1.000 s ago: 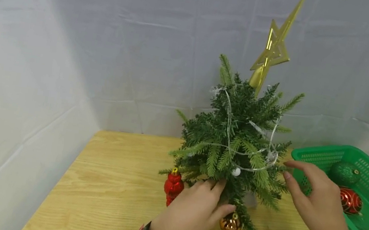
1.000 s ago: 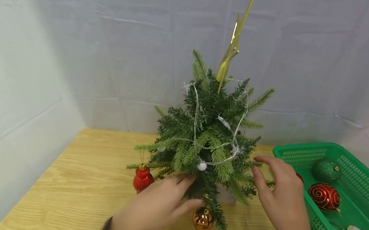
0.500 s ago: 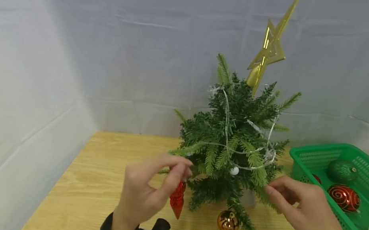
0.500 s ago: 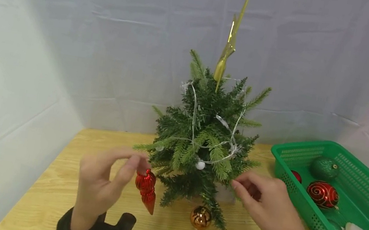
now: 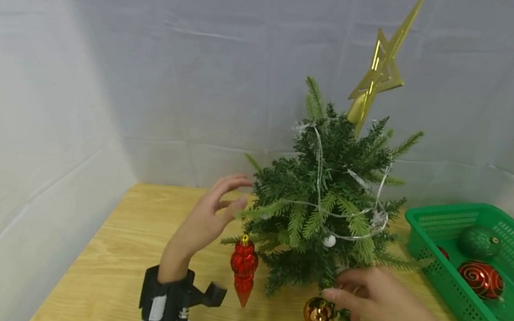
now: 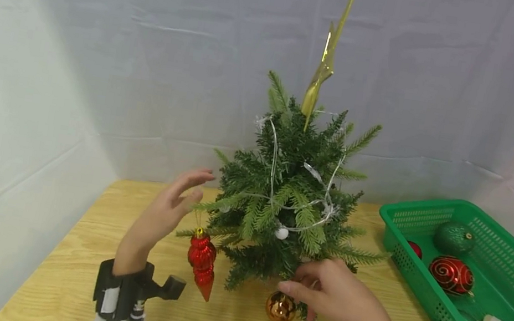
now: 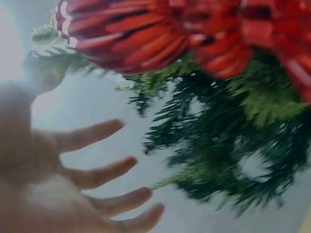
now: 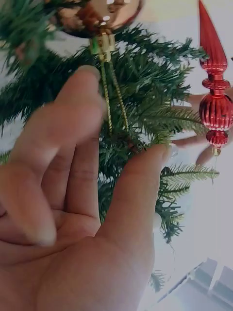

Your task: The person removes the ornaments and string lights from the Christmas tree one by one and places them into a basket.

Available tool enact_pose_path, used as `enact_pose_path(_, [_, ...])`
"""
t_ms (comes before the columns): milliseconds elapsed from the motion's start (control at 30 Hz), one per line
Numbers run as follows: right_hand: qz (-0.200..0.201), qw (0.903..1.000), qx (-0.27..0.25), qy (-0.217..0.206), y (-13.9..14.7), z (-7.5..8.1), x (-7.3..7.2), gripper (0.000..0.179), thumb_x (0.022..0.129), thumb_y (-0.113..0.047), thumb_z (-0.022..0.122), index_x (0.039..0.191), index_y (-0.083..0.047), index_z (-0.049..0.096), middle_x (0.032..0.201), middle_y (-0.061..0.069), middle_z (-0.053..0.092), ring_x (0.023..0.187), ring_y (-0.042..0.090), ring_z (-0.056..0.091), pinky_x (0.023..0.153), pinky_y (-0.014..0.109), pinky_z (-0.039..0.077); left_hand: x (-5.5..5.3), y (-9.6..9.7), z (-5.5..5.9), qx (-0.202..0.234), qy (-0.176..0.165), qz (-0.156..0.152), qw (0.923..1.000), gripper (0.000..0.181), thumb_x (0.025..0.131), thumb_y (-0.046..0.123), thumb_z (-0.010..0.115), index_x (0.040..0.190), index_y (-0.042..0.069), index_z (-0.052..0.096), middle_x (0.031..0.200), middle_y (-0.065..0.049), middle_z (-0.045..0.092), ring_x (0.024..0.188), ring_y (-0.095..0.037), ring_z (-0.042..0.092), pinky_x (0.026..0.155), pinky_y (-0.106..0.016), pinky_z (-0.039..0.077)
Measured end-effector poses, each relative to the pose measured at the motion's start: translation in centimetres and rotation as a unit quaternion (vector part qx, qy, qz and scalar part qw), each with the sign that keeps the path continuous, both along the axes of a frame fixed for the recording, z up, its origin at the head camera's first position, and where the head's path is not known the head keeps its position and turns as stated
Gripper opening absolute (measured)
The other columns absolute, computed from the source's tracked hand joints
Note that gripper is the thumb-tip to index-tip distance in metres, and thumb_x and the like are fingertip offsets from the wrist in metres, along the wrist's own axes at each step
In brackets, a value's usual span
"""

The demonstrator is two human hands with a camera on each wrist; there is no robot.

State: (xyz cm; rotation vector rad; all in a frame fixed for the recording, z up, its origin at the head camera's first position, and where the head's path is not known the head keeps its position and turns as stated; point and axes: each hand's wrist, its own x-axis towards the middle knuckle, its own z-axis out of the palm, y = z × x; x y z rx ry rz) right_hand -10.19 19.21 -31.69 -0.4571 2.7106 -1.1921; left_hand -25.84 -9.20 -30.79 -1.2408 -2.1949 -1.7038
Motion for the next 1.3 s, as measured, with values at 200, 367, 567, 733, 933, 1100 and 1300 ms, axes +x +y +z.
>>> enact_pose_path(200, [0.031,0.9962,-0.070,-0.041,0.4,-0.6,-0.7,0.027,0.099,-0.027,0.056,0.099,-0.003,0.069,0.074,0.005,0.069,0.046,0.015,0.059,0.040,0.028,0.044,-0.8,1.1,-1.1,-0.115,-0.048,-0.088,0.9883,0.052,0.101,0.015,0.044,0.150,0.003,0.031,0.159,-0.017,0.017,0.144,-0.035,0.016,0.112,-0.058,0.023])
enact_pose_path(367, [0.061,0.9881,-0.121,-0.072,0.7,-0.8,-1.1,0.026,0.101,-0.021,0.053,0.100,0.001,0.068,0.072,0.008,0.068,0.045,0.011,0.056,0.032,0.026,0.031,-1.1,1.2,-2.0,-0.159,-0.044,-0.110,0.9801,0.062,0.104,0.032,0.039,0.152,-0.002,0.019,0.159,-0.020,0.008,0.146,-0.038,0.005,0.115,-0.056,0.012])
enact_pose_path(567, [0.063,0.9856,-0.127,-0.091,0.7,-0.8,-1.2,0.027,0.101,-0.021,0.054,0.097,0.002,0.067,0.071,0.010,0.067,0.044,0.022,0.056,0.038,0.029,0.041,-1.3,1.0,-2.3,-0.154,-0.020,-0.123,0.9802,0.053,0.106,0.027,0.034,0.149,-0.004,0.029,0.158,-0.024,0.008,0.145,-0.041,0.006,0.115,-0.057,0.010])
enact_pose_path(733, [0.029,0.9910,-0.105,-0.079,0.6,-0.5,-0.8,0.027,0.099,-0.023,0.056,0.093,0.002,0.064,0.070,0.008,0.066,0.046,0.023,0.058,0.048,0.036,0.051,-1.2,1.1,-2.1,-0.161,-0.019,-0.118,0.9798,0.057,0.105,0.030,0.036,0.149,-0.004,0.027,0.158,-0.023,0.009,0.145,-0.040,0.007,0.115,-0.056,0.012])
enact_pose_path(933, [-0.022,0.9947,-0.075,-0.066,0.4,0.1,0.1,0.031,0.097,-0.029,0.060,0.086,0.000,0.061,0.066,0.007,0.064,0.046,0.020,0.058,0.045,0.033,0.049,-1.1,1.2,-1.9,-0.163,-0.026,-0.116,0.9794,0.065,0.105,0.036,0.037,0.151,-0.006,0.017,0.159,-0.022,0.009,0.145,-0.039,0.006,0.116,-0.055,0.012])
enact_pose_path(1100, [-0.039,0.9969,-0.057,-0.037,0.3,0.4,0.6,0.032,0.096,-0.031,0.060,0.082,-0.003,0.056,0.064,0.003,0.060,0.046,0.019,0.056,0.045,0.034,0.049,-1.1,1.3,-1.8,-0.170,-0.022,-0.114,0.9787,0.066,0.105,0.034,0.037,0.151,-0.006,0.014,0.158,-0.023,0.009,0.145,-0.039,0.007,0.116,-0.055,0.013])
enact_pose_path(1300, [-0.025,0.9982,-0.025,0.049,0.2,0.3,1.1,0.021,0.095,-0.025,0.063,0.081,-0.012,0.055,0.061,-0.007,0.053,0.046,0.008,0.051,0.042,0.027,0.046,-1.1,1.3,-1.8,-0.178,-0.020,-0.108,0.9778,0.067,0.105,0.037,0.035,0.152,-0.006,0.013,0.158,-0.023,0.009,0.145,-0.039,0.008,0.116,-0.055,0.014])
